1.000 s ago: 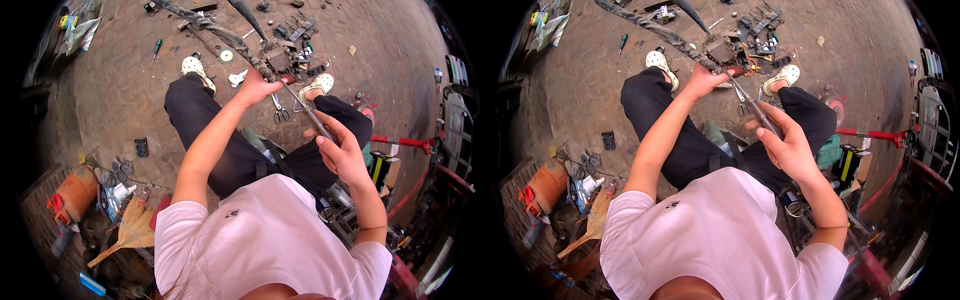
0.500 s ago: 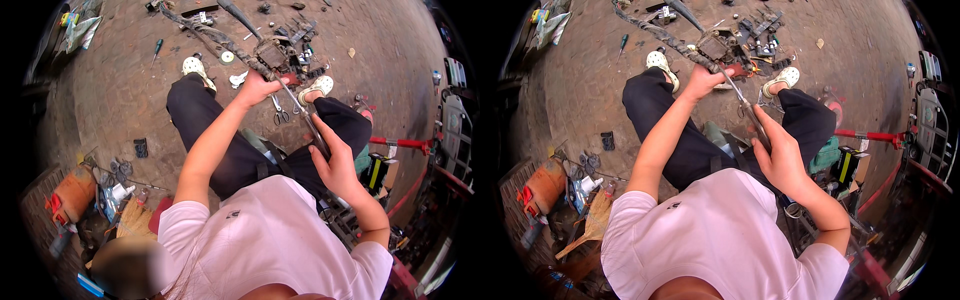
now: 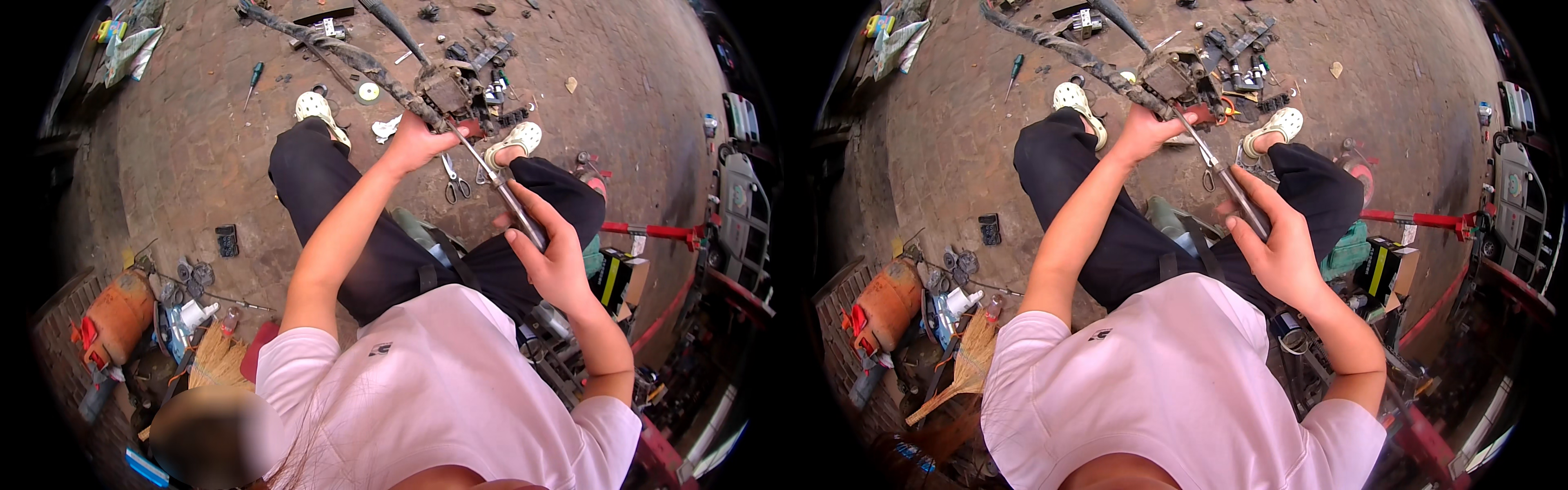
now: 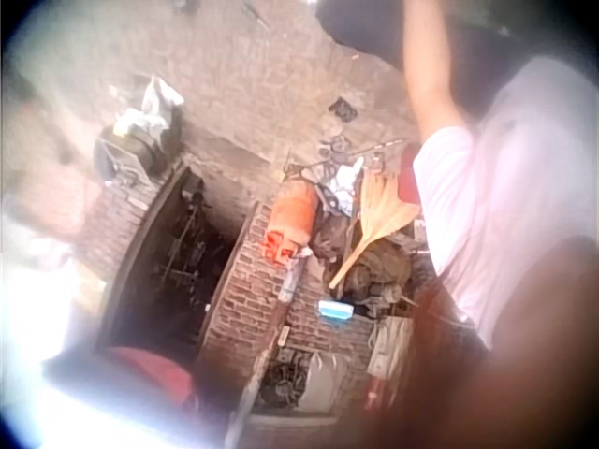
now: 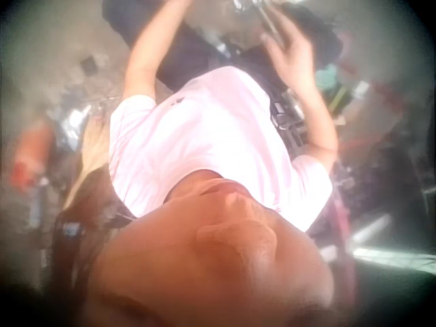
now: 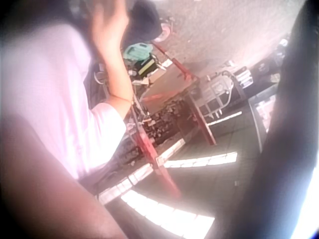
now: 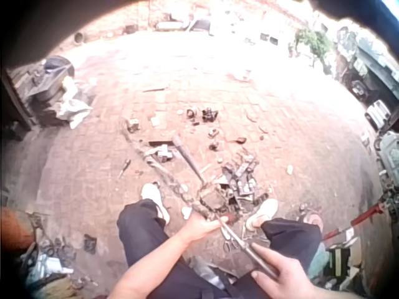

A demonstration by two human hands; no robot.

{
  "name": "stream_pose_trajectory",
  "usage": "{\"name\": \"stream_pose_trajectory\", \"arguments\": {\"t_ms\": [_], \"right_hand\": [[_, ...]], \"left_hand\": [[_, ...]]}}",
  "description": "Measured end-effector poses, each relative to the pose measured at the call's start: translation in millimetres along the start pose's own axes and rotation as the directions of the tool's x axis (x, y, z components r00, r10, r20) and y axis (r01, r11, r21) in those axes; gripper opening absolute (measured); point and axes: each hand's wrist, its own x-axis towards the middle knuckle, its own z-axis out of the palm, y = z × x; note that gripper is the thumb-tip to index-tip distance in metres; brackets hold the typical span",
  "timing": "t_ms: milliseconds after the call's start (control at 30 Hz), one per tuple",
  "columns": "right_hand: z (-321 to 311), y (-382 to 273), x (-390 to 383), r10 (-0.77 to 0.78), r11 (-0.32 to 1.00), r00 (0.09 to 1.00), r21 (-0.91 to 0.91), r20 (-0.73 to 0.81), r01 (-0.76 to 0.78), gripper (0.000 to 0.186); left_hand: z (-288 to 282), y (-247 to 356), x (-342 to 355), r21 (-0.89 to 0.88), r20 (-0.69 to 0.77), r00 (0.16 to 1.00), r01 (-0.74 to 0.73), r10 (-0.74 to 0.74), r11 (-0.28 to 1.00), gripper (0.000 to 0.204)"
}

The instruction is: The person sits on the floor and uses a screwdriver to pry and scrape a dirty mechanical component with attached cables. They repeatedly reposition the part and apply the tool to different areas, occasionally picking up small pieces from the floor.

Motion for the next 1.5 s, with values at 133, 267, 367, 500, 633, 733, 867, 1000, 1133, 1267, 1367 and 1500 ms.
{"name": "stream_pose_trajectory", "arguments": {"t_ms": [133,267,367,500,633,733,867,1000,1133,1267,1367,1500], "right_hand": [[-3.8,18.1,3.4,-0.367,0.883,0.93,-0.326,-0.028,0.338,0.05],[-10.8,5.0,-0.5,-0.315,0.816,0.948,-0.496,0.049,0.296,0.052],[-10.1,7.0,-1.4,-0.356,0.76,0.932,-0.557,0.072,0.333,0.05],[0.7,9.9,-0.3,-0.169,0.972,0.985,-0.175,-0.041,0.16,0.045],[4.3,-4.8,-0.4,0.072,0.997,0.997,0.038,-0.023,-0.071,0.042],[4.8,11.6,5.3,-0.101,0.995,0.994,-0.013,-0.047,0.101,0.042],[-3.2,4.7,10.2,-0.235,0.912,0.972,-0.344,0.013,0.225,0.043],[-5.8,-1.0,13.9,-0.395,0.693,0.913,-0.62,0.102,0.369,0.045],[-0.5,-3.0,14.2,-0.378,0.486,0.909,-0.798,0.175,0.356,0.045],[3.4,-1.9,15.9,-0.386,0.215,0.879,-0.899,0.281,0.381,0.046],[7.1,-1.3,20.1,-0.417,0.071,0.843,-0.913,0.339,0.402,0.045],[14.8,10.1,20.2,-0.442,-0.003,0.837,-0.933,0.324,0.359,0.046]], "left_hand": [[0.0,9.7,-1.0,-0.014,0.054,0.999,0.007,-0.006,1.0,0.038],[0.1,9.8,-3.7,-0.033,0.087,0.996,0.002,0.001,0.999,0.039],[2.0,9.9,-5.7,-0.031,0.117,0.993,0.025,-0.021,0.999,0.04],[2.7,14.6,-4.5,0.004,0.107,0.992,0.059,-0.06,0.998,0.04],[-0.6,15.1,-5.8,0.049,0.09,0.993,0.075,-0.079,0.996,0.039],[-2.2,12.9,-5.2,0.04,0.089,0.992,0.085,-0.088,0.996,0.039],[-1.8,12.5,-8.3,0.029,0.116,0.989,0.089,-0.092,0.996,0.043],[-4.3,4.6,-9.4,0.138,0.156,0.982,0.081,-0.103,0.987,0.045],[-2.4,2.0,-7.8,0.165,0.16,0.98,0.089,-0.116,0.982,0.045],[1.1,-2.1,-7.4,0.208,0.153,0.985,0.047,-0.08,0.977,0.045],[-2.8,-24.2,-7.9,0.235,0.161,0.985,0.017,-0.056,0.972,0.045],[-2.3,-40.9,-6.4,0.256,0.138,0.989,0.011,-0.048,0.967,0.046]]}}
